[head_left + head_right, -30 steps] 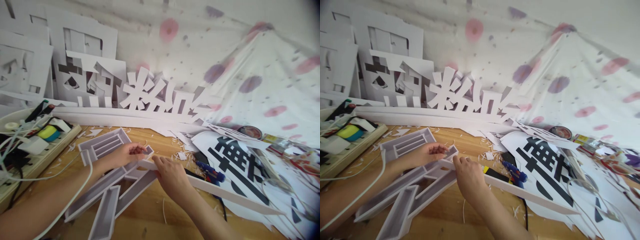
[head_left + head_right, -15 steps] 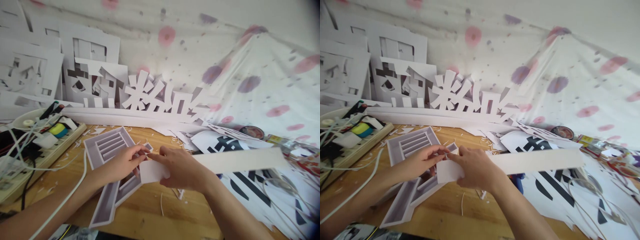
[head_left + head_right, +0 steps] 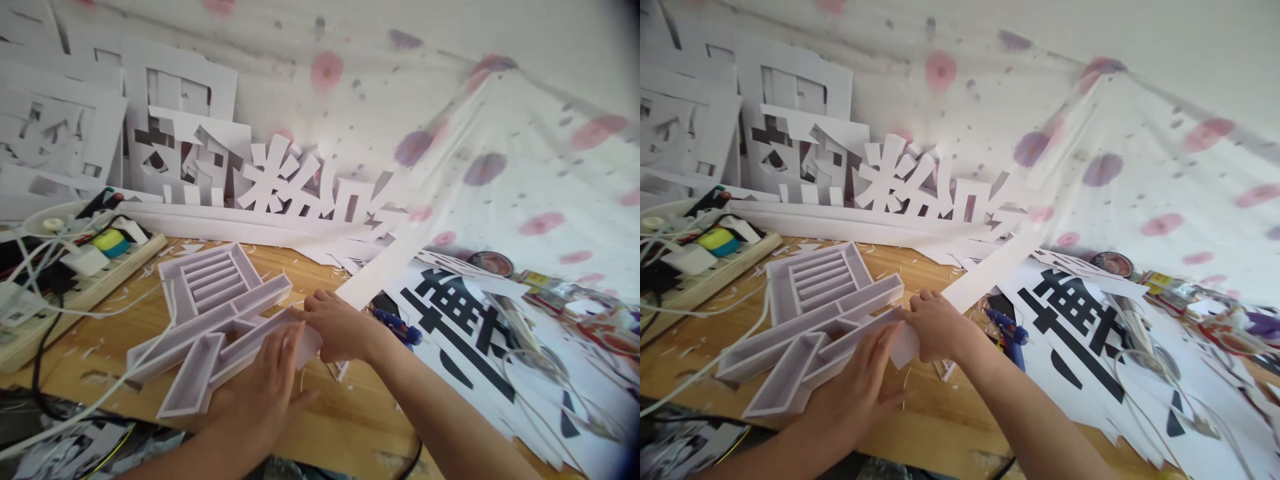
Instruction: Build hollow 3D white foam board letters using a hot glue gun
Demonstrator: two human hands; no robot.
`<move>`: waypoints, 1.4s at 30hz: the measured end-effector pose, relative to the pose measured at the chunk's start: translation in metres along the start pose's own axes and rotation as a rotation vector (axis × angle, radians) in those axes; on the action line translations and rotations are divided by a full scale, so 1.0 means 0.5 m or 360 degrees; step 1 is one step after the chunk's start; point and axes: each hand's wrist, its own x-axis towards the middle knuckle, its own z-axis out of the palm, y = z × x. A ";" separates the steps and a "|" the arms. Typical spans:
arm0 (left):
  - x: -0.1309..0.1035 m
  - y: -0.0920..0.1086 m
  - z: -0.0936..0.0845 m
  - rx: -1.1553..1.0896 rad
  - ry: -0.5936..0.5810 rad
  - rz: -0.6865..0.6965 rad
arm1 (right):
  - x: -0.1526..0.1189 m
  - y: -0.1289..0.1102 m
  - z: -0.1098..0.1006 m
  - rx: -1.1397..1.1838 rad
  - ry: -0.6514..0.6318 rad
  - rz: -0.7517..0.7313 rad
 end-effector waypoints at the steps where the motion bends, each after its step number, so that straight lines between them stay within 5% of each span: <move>1: -0.011 0.004 0.017 0.0032 0.0036 -0.0010 | -0.001 0.001 0.008 -0.0004 -0.0008 -0.0012; 10: -0.020 -0.031 0.052 0.0074 0.0005 0.0026 | -0.025 0.005 0.051 0.0063 0.0097 -0.0114; 22: 0.012 -0.091 0.009 -0.0469 -0.0363 -0.0353 | -0.004 0.027 0.074 0.0594 0.0217 -0.0230; 28: 0.003 -0.078 0.031 -0.0481 -0.0117 -0.0334 | 0.014 0.020 0.091 0.0595 0.0267 -0.0284; 34: -0.012 -0.093 0.050 -0.0114 -0.0112 -0.0292 | -0.067 0.038 0.142 0.0259 0.0616 0.0491; 37: -0.013 -0.095 0.049 -0.0050 -0.0149 -0.0244 | -0.110 0.042 0.186 0.0087 0.0563 0.0789; 42: -0.013 -0.094 0.048 -0.0048 -0.0120 -0.0170 | -0.125 0.035 0.246 -0.0145 0.0433 0.0940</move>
